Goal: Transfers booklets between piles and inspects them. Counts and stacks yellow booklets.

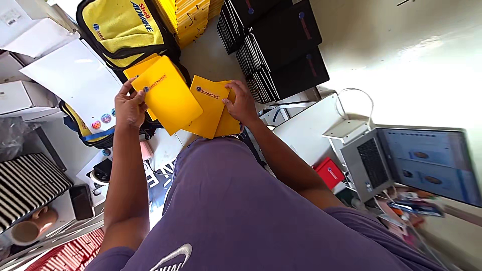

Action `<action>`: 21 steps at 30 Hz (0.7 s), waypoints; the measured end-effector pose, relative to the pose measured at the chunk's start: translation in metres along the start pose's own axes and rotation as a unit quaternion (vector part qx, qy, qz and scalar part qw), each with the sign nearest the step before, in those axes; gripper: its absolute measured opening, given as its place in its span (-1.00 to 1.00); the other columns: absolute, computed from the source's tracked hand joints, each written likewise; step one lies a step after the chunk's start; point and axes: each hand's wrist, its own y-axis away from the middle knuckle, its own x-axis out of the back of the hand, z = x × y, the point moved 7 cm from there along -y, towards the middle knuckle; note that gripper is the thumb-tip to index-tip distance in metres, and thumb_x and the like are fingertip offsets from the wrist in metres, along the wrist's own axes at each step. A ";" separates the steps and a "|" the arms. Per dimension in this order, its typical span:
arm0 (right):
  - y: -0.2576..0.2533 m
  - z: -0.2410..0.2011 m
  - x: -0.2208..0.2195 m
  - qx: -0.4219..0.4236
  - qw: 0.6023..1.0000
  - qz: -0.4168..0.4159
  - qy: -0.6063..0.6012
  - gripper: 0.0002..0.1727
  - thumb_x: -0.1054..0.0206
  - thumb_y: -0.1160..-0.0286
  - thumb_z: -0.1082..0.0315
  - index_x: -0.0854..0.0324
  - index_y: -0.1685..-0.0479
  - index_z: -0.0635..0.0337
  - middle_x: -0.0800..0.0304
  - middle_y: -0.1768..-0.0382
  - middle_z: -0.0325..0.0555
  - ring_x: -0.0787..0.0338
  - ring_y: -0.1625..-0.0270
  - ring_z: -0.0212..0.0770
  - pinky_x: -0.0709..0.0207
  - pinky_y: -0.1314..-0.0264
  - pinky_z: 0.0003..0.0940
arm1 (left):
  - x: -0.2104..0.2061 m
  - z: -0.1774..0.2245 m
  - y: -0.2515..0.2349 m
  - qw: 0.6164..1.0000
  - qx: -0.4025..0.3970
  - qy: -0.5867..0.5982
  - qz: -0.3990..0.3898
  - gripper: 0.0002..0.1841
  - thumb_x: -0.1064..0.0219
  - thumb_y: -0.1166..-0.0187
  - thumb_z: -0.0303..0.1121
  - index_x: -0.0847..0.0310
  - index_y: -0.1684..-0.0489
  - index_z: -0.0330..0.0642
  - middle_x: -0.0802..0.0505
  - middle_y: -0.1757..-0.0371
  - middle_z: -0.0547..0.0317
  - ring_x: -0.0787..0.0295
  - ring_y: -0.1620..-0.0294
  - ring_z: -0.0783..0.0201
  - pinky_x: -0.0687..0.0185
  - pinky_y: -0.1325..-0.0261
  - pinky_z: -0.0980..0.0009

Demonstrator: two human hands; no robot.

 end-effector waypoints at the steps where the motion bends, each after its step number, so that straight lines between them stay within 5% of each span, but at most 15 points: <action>1: 0.000 -0.001 0.000 -0.003 1.000 0.001 0.009 -0.50 -0.55 -0.41 0.20 -0.69 -0.38 0.02 -0.53 -0.57 0.03 -0.58 -0.56 0.06 -0.57 -0.51 0.05 | 0.007 0.004 -0.003 1.000 -0.009 0.005 0.014 -0.54 -0.25 -0.68 -0.56 -0.45 -0.55 -0.04 -0.88 -0.10 0.12 -0.91 0.08 0.24 -0.89 0.06 0.27; 5: 0.013 -0.013 -0.004 -0.001 0.997 0.020 0.075 -0.63 -0.43 -0.53 0.14 -0.76 -0.29 -0.08 -0.37 -0.71 -0.05 -0.46 -0.62 0.13 -0.47 -0.49 0.19 | 0.033 0.020 -0.016 0.995 0.000 -0.015 0.098 -0.55 -0.25 -0.72 -0.50 -0.40 -0.57 -0.04 -0.86 -0.06 0.11 -0.91 0.11 0.22 -0.89 0.03 0.25; 12: 0.019 -0.022 -0.018 0.022 0.994 0.042 0.098 -0.66 -0.34 -0.60 0.07 -0.81 -0.18 -0.02 -0.48 -0.64 -0.08 -0.54 -0.56 0.09 -0.51 -0.48 0.09 | 0.049 0.021 -0.050 0.980 -0.009 -0.141 0.143 -0.50 -0.30 -0.62 -0.52 -0.46 -0.56 -0.04 -0.88 -0.08 0.05 -0.92 0.11 0.19 -0.89 0.18 0.21; 17: 0.017 -0.022 -0.017 0.020 0.995 0.040 0.094 -0.70 -0.35 -0.58 0.10 -0.82 -0.13 -0.02 -0.49 -0.63 -0.09 -0.58 -0.51 0.06 -0.53 -0.44 0.06 | 0.045 0.014 -0.067 0.961 -0.025 -0.243 0.133 -0.39 -0.27 -0.58 -0.52 -0.34 -0.70 -0.08 -0.87 -0.19 -0.01 -0.89 0.03 0.27 -0.83 0.00 0.26; 19: 0.016 -0.022 -0.017 0.018 0.995 0.042 0.092 -0.71 -0.37 -0.55 0.12 -0.82 -0.10 0.00 -0.49 -0.63 -0.08 -0.57 -0.52 0.06 -0.53 -0.43 0.08 | 0.040 0.022 -0.065 0.933 -0.044 -0.324 0.152 -0.27 -0.35 -0.49 -0.46 -0.25 -0.77 -0.14 -0.77 -0.42 -0.06 -0.82 -0.24 0.20 -0.75 -0.27 0.19; 21: 0.015 -0.022 -0.017 0.017 0.995 0.043 0.089 -0.72 -0.40 -0.54 0.13 -0.83 -0.07 0.02 -0.49 -0.64 -0.07 -0.58 -0.51 0.06 -0.54 -0.43 0.08 | 0.028 0.038 -0.054 0.891 -0.072 -0.423 0.151 -0.13 -0.40 -0.49 -0.30 -0.06 -0.87 -0.24 -0.37 -0.76 -0.28 -0.38 -0.71 -0.10 -0.36 -0.68 -0.03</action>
